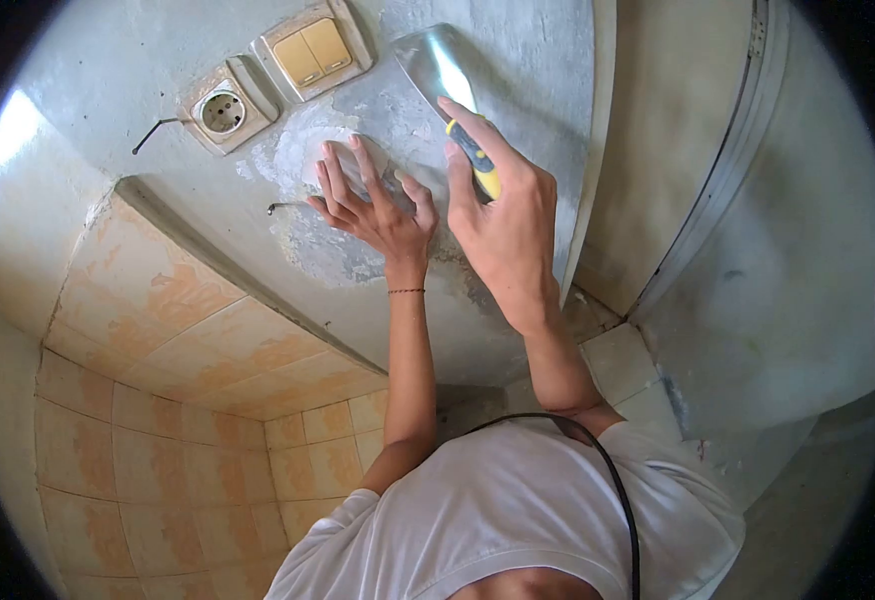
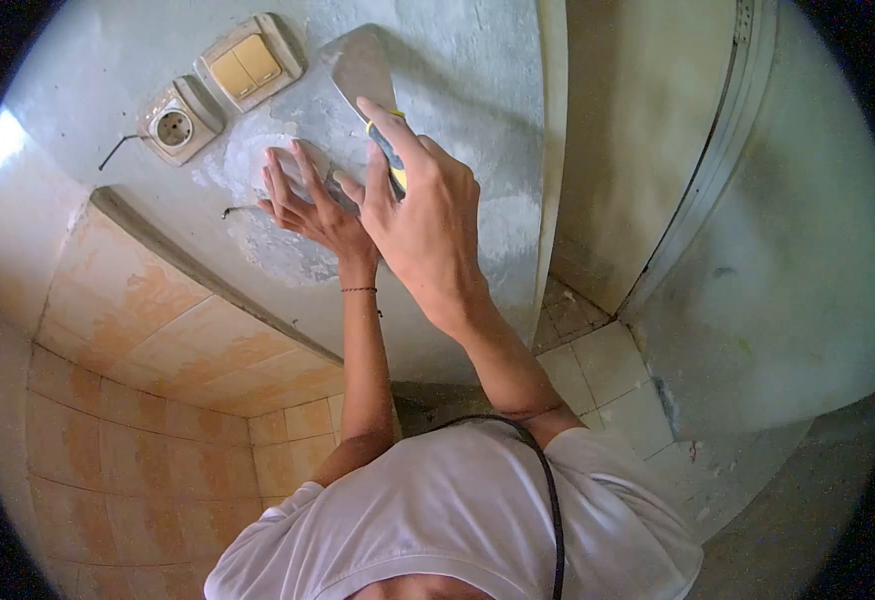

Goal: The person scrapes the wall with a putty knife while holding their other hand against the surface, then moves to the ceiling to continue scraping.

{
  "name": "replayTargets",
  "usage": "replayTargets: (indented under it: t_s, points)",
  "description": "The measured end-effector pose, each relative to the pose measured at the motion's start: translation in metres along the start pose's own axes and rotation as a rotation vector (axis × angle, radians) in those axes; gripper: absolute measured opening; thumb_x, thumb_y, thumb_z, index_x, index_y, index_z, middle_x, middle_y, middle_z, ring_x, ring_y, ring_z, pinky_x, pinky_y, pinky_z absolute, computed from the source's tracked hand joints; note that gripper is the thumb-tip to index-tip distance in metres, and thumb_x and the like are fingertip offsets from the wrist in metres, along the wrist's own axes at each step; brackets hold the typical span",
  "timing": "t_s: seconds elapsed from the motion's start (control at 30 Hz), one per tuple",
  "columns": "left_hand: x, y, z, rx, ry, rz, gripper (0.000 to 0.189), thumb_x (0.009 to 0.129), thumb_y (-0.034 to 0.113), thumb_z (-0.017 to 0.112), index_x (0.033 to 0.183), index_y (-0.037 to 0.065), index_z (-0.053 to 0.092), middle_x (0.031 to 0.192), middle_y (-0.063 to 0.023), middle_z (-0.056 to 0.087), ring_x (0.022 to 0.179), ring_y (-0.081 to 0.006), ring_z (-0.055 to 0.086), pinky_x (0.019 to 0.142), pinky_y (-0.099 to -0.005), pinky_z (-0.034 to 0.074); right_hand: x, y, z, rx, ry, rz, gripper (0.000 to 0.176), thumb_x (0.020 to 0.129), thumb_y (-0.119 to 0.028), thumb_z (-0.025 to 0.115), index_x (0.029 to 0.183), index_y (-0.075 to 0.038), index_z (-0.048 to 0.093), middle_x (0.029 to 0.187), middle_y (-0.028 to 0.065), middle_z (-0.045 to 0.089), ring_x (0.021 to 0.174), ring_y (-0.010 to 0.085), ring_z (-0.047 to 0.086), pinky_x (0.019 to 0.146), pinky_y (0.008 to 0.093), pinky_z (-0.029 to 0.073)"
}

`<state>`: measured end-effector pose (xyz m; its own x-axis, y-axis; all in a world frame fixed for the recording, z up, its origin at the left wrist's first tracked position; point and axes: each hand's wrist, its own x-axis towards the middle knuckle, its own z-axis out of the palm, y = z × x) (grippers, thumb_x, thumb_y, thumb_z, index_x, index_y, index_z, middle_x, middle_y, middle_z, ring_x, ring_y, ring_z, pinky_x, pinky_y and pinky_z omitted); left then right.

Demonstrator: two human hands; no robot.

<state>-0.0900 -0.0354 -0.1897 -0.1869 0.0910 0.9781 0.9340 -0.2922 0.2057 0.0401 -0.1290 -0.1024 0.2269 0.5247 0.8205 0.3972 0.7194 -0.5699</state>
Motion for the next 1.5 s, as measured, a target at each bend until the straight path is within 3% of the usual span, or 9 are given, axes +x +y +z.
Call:
replayTargets:
  t_s: [0.27,0.6,0.7,0.8,0.87,1.17,1.23,1.3,1.5]
  points:
    - [-0.001,-0.001,0.001,-0.001,-0.013,-0.006,0.078,0.087,0.03,0.06,0.162,0.014,0.049,0.17,-0.0194,0.037,0.158,-0.0388,0.027,0.13,-0.0599,0.004,-0.003,0.014,0.005,-0.019,0.032,-0.113,0.038,0.1,-0.008,0.065,0.138,-0.005,0.07,0.087,0.0234,0.073,0.075,0.0388,0.074,0.066,0.0473,0.056]
    - [0.003,0.002,0.003,-0.006,-0.001,-0.011,0.079,0.085,0.029,0.061,0.162,0.014,0.05,0.169,-0.0194,0.038,0.158,-0.0386,0.028,0.13,-0.0602,0.004,0.002,0.015,0.011,0.001,0.062,-0.11,0.039,0.1,-0.006,0.065,0.139,-0.007,0.07,0.084,0.0225,0.072,0.073,0.0386,0.073,0.066,0.047,0.056]
    - [0.004,0.002,0.003,-0.003,-0.003,-0.017,0.078,0.085,0.029,0.061,0.161,0.014,0.051,0.169,-0.0194,0.037,0.158,-0.0383,0.028,0.13,-0.06,0.005,0.006,0.012,0.004,-0.009,0.013,-0.086,0.039,0.1,-0.006,0.064,0.138,-0.007,0.07,0.085,0.0235,0.072,0.074,0.0399,0.073,0.066,0.0468,0.057]
    - [-0.002,-0.001,-0.001,0.013,-0.016,-0.009,0.077,0.086,0.029,0.061,0.161,0.013,0.051,0.169,-0.0195,0.037,0.158,-0.0383,0.028,0.131,-0.0599,0.005,0.003,0.004,-0.001,-0.046,-0.034,0.001,0.035,0.1,-0.004,0.065,0.135,-0.003,0.072,0.119,0.025,0.076,0.106,0.0382,0.077,0.086,0.0397,0.06]
    - [-0.002,0.001,0.002,0.025,-0.014,-0.022,0.076,0.087,0.029,0.061,0.161,0.013,0.051,0.169,-0.0195,0.037,0.158,-0.0383,0.028,0.131,-0.0599,0.004,0.007,0.009,0.009,-0.092,-0.001,-0.063,0.04,0.1,-0.005,0.064,0.139,-0.007,0.07,0.081,0.0243,0.07,0.072,0.0411,0.072,0.065,0.0471,0.056]
    - [-0.002,0.007,-0.002,0.001,0.0,-0.032,0.073,0.089,0.03,0.06,0.16,0.014,0.052,0.169,-0.0182,0.038,0.158,-0.0384,0.028,0.131,-0.0599,0.006,0.031,0.002,0.022,-0.079,0.025,-0.106,0.042,0.101,-0.009,0.064,0.142,-0.012,0.068,0.079,0.0249,0.068,0.069,0.0411,0.071,0.063,0.0484,0.055]
    - [0.001,0.004,-0.002,0.004,-0.015,-0.02,0.074,0.089,0.03,0.061,0.161,0.014,0.051,0.169,-0.0184,0.038,0.158,-0.0381,0.029,0.131,-0.0598,0.006,0.011,0.003,0.009,-0.012,0.042,-0.114,0.042,0.101,-0.009,0.063,0.143,-0.012,0.068,0.079,0.0255,0.068,0.069,0.0413,0.07,0.063,0.0488,0.055]
    - [0.001,-0.005,0.0,0.026,-0.003,0.0,0.075,0.089,0.031,0.061,0.161,0.014,0.05,0.169,-0.0182,0.039,0.158,-0.0373,0.029,0.131,-0.0597,0.006,-0.005,0.012,0.002,-0.088,-0.057,0.024,0.038,0.1,0.0,0.064,0.137,-0.006,0.07,0.117,0.0251,0.076,0.102,0.0424,0.075,0.083,0.0416,0.06]
    - [-0.001,-0.005,-0.003,0.02,-0.015,0.014,0.075,0.089,0.029,0.062,0.162,0.013,0.05,0.17,-0.0173,0.038,0.158,-0.0363,0.03,0.131,-0.0592,0.004,0.001,0.008,0.001,-0.106,-0.063,0.0,0.037,0.101,-0.003,0.063,0.138,-0.005,0.07,0.117,0.025,0.076,0.105,0.0414,0.076,0.085,0.0431,0.06]
